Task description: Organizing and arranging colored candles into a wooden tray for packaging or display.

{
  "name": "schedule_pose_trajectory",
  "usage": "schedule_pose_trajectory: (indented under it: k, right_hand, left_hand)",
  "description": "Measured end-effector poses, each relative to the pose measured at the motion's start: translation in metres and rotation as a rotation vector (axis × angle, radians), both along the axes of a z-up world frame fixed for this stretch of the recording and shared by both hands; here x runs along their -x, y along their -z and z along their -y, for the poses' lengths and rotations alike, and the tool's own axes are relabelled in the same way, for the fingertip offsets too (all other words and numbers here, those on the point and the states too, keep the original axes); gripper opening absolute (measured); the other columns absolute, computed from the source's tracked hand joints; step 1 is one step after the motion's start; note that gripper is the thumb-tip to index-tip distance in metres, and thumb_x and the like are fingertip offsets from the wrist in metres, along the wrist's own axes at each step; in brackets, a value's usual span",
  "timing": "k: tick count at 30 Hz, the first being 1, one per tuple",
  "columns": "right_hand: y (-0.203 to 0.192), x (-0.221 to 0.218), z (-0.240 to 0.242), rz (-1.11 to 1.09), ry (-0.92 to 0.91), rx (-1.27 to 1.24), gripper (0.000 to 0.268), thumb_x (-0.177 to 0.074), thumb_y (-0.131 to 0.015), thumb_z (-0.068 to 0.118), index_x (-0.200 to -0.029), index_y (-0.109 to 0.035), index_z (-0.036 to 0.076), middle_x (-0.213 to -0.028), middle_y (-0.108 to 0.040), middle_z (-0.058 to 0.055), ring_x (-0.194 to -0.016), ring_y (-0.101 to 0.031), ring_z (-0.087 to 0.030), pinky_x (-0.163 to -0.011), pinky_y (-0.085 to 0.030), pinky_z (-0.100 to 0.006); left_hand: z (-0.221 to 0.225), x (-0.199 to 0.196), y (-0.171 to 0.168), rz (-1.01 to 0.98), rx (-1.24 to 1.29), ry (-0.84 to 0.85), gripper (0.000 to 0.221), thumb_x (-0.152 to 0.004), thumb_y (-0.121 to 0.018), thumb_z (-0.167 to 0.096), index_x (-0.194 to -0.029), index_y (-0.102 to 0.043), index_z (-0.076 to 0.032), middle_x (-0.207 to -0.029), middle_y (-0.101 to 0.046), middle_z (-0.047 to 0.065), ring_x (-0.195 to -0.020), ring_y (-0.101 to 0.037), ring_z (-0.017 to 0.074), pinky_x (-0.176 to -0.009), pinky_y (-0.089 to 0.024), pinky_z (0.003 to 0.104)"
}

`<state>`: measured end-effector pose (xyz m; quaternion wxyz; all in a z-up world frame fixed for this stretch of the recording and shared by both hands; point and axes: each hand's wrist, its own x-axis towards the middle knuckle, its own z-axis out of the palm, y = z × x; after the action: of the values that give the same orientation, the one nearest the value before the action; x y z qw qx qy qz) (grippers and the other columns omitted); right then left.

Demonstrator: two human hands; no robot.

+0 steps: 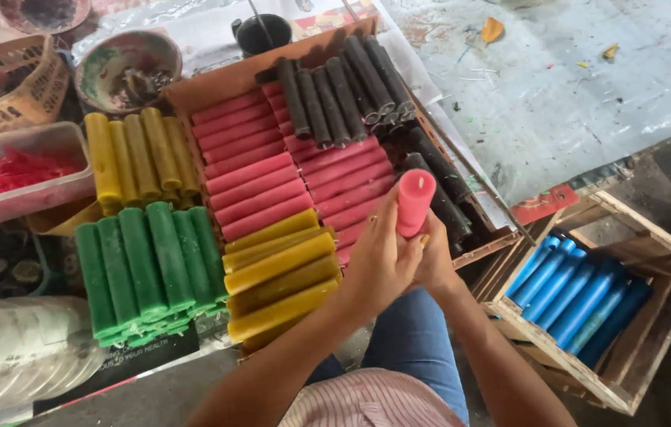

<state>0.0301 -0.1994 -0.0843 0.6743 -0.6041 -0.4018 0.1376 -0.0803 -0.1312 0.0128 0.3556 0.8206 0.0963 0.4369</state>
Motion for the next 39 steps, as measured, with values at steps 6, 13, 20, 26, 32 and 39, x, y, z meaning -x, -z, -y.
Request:
schedule_pose_trajectory:
  k: [6,13,20,26,32,39]
  right_hand:
    - [-0.039,0.018,0.0,0.244,0.114,0.188,0.062,-0.068,-0.087,0.011,-0.126,-0.066,0.009,-0.102,-0.07,-0.014,-0.095,-0.07,-0.031,-0.085,-0.054,-0.04]
    - [-0.049,0.005,0.024,0.637,0.212,0.435,0.081,-0.076,-0.083,0.019,-0.149,-0.054,0.001,-0.121,-0.066,-0.021,-0.113,-0.064,-0.04,-0.096,-0.053,-0.048]
    - [0.011,-0.009,0.036,0.804,0.485,0.343,0.046,-0.089,-0.081,0.016,-0.133,-0.071,0.006,-0.12,-0.069,-0.011,-0.123,-0.065,-0.036,-0.103,-0.053,-0.042]
    - [0.01,-0.009,0.036,0.792,0.461,0.305,0.041,-0.084,-0.081,0.01,-0.124,-0.075,0.004,-0.106,-0.073,-0.011,-0.112,-0.071,-0.035,-0.096,-0.057,-0.043]
    - [0.002,-0.005,0.035,0.769,0.448,0.281,0.034,-0.087,-0.081,0.008,-0.12,-0.076,0.003,-0.103,-0.075,-0.01,-0.108,-0.072,-0.035,-0.093,-0.059,-0.044]
    - [-0.008,-0.003,0.033,0.785,0.442,0.232,0.023,-0.091,-0.077,0.004,-0.114,-0.076,-0.001,-0.097,-0.075,-0.012,-0.101,-0.073,-0.037,-0.088,-0.059,-0.043]
  left_hand:
    - [-0.027,0.003,0.033,-0.161,-0.008,-0.049,0.054,-0.089,-0.077,-0.034,-0.131,-0.06,-0.005,-0.12,-0.067,0.009,-0.115,-0.065,0.03,-0.107,-0.048,0.037]
    - [-0.182,0.026,-0.032,-0.493,0.231,-0.279,0.047,-0.092,-0.072,-0.019,-0.131,-0.054,0.001,-0.107,-0.057,0.027,-0.086,-0.067,0.0395,-0.074,-0.059,0.053]
    - [-0.399,0.041,0.127,-1.165,-0.45,-0.518,0.037,-0.077,-0.083,-0.028,-0.112,-0.07,-0.028,-0.112,-0.061,0.009,-0.106,-0.065,0.0377,-0.089,-0.049,0.056]
    - [-0.401,0.029,0.168,-1.312,-0.259,-0.419,0.037,-0.09,-0.063,-0.015,-0.125,-0.072,-0.015,-0.123,-0.066,0.024,-0.116,-0.063,0.0486,-0.095,-0.052,0.06]
    - [-0.408,0.027,0.164,-1.38,-0.201,-0.359,0.055,-0.094,-0.062,-0.012,-0.148,-0.058,-0.023,-0.144,-0.052,0.031,-0.125,-0.052,0.0603,-0.092,-0.048,0.076]
    - [-0.381,0.048,0.133,-1.29,-0.112,-0.254,0.067,-0.092,-0.058,-0.003,-0.155,-0.048,-0.021,-0.149,-0.054,0.021,-0.137,-0.047,0.0502,-0.088,-0.042,0.086]
